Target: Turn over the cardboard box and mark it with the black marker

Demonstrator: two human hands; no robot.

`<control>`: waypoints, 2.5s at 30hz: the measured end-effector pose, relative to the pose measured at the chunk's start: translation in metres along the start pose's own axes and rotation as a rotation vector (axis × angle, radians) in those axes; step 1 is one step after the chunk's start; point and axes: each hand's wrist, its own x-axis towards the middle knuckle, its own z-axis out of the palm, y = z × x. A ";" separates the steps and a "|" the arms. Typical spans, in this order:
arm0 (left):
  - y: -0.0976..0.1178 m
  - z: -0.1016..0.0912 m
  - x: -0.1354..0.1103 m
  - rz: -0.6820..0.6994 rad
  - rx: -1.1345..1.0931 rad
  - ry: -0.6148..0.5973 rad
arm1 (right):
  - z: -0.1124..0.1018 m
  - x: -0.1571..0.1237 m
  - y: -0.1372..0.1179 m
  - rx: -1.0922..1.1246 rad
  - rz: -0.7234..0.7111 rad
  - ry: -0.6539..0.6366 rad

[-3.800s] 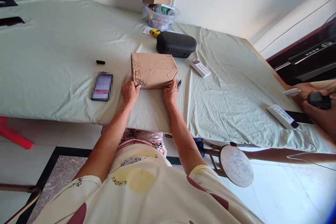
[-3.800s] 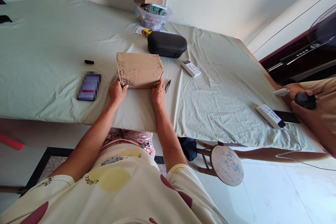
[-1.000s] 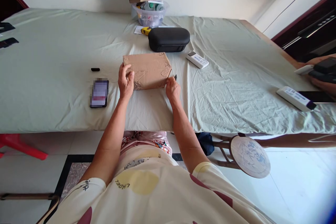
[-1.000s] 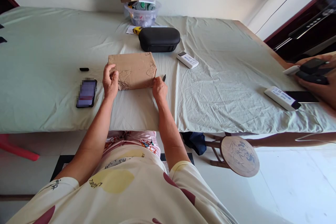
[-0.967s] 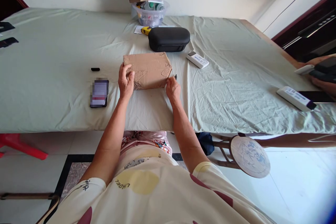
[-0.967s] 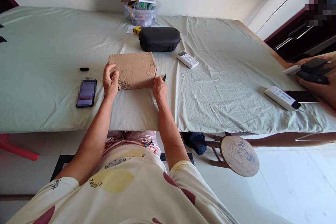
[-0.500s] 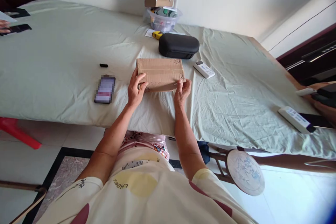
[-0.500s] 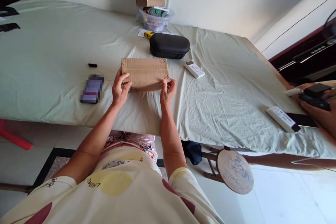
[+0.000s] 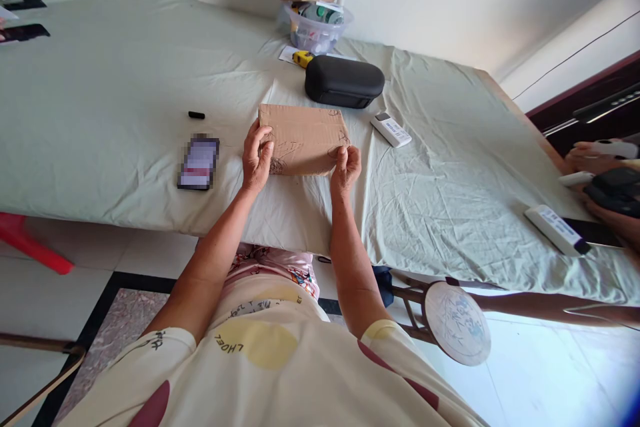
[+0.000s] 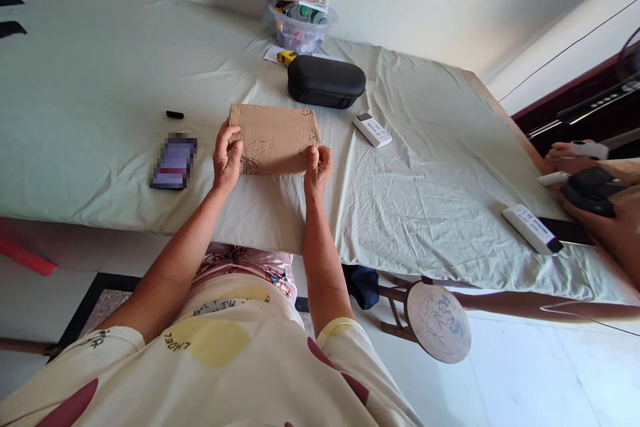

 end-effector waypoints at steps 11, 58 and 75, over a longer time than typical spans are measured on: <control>-0.015 -0.004 0.001 0.141 -0.131 -0.014 | -0.006 -0.002 0.000 0.061 -0.001 0.037; -0.033 0.020 -0.003 0.142 -0.143 -0.048 | -0.039 0.004 -0.015 -0.632 0.065 0.209; -0.033 0.016 -0.003 0.145 -0.139 -0.065 | 0.041 -0.060 -0.061 -0.203 -0.587 -0.429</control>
